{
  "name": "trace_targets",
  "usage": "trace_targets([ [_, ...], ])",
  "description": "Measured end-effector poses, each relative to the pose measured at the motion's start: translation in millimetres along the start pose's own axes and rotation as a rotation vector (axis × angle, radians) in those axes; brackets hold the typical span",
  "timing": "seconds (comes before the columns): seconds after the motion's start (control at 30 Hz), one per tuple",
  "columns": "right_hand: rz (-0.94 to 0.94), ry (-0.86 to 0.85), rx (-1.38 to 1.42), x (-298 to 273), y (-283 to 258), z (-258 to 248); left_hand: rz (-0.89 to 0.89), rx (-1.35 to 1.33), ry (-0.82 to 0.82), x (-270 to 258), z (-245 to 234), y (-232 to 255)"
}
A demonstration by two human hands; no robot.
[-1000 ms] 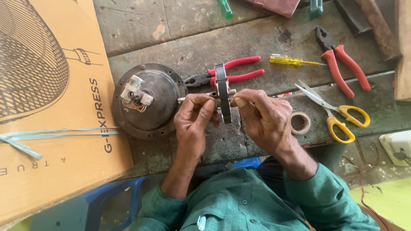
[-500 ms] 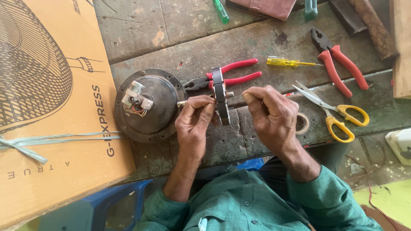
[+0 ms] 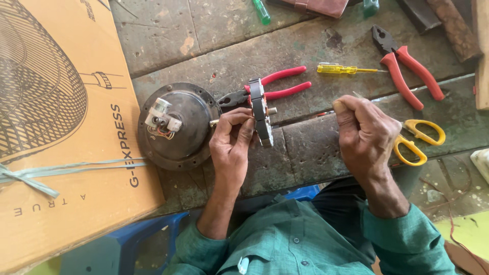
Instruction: The person sits at a low wooden table and repeatedly rotates a small cylindrical electrical component held in their hands. They manipulate the component's internal parts while a larger motor housing and various tools like pliers and scissors rest on the table.
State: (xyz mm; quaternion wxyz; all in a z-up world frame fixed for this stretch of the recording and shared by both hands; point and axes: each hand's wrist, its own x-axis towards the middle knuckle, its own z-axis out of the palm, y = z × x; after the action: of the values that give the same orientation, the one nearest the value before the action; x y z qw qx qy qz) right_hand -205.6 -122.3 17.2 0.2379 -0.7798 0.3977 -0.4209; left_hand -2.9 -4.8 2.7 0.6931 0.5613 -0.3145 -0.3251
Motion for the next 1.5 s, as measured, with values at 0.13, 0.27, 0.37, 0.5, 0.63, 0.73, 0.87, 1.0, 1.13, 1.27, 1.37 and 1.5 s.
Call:
trace_targets([
  [0.13, 0.088, -0.016, -0.004, -4, -2, -8, -0.041, -0.074, 0.006, 4, 3, 7],
  [0.27, 0.088, -0.083, 0.032, -8, -8, -29, 0.174, 0.291, 0.141, -8, 8, 26],
  [0.37, 0.136, -0.27, 0.066, -10, -16, -58, 0.76, 0.689, 0.029, -17, 19, 38],
  [0.5, -0.058, -0.414, 0.171, 0, -26, -72, 0.825, 0.752, -0.328, -29, 38, 41],
  [0.63, -0.244, -0.414, 0.438, 21, -29, -34, 0.775, 0.678, -0.366, -35, 47, 37],
  [0.73, -0.288, -0.483, 0.581, 26, -34, -6, 0.439, 0.399, -0.332, -43, 33, 39],
  [0.87, -0.369, -0.383, 0.373, 26, -38, 10, 0.217, 0.107, -0.247, -37, 9, 42],
  [1.0, -0.414, -0.318, 0.324, 25, -39, 17, -0.022, -0.077, -0.114, -28, -1, 38],
  [1.13, -0.423, -0.28, 0.318, 23, -40, 21, -0.053, -0.144, -0.081, -24, -4, 29],
  [1.27, -0.444, -0.288, 0.313, 22, -43, 21, -0.053, -0.175, -0.062, -22, -6, 26],
  [1.37, -0.428, -0.272, 0.324, 24, -42, 23, -0.048, -0.16, -0.038, -19, -8, 25],
  [1.5, -0.41, -0.25, 0.294, 23, -42, 26, -0.061, -0.126, -0.017, -14, -9, 21],
])
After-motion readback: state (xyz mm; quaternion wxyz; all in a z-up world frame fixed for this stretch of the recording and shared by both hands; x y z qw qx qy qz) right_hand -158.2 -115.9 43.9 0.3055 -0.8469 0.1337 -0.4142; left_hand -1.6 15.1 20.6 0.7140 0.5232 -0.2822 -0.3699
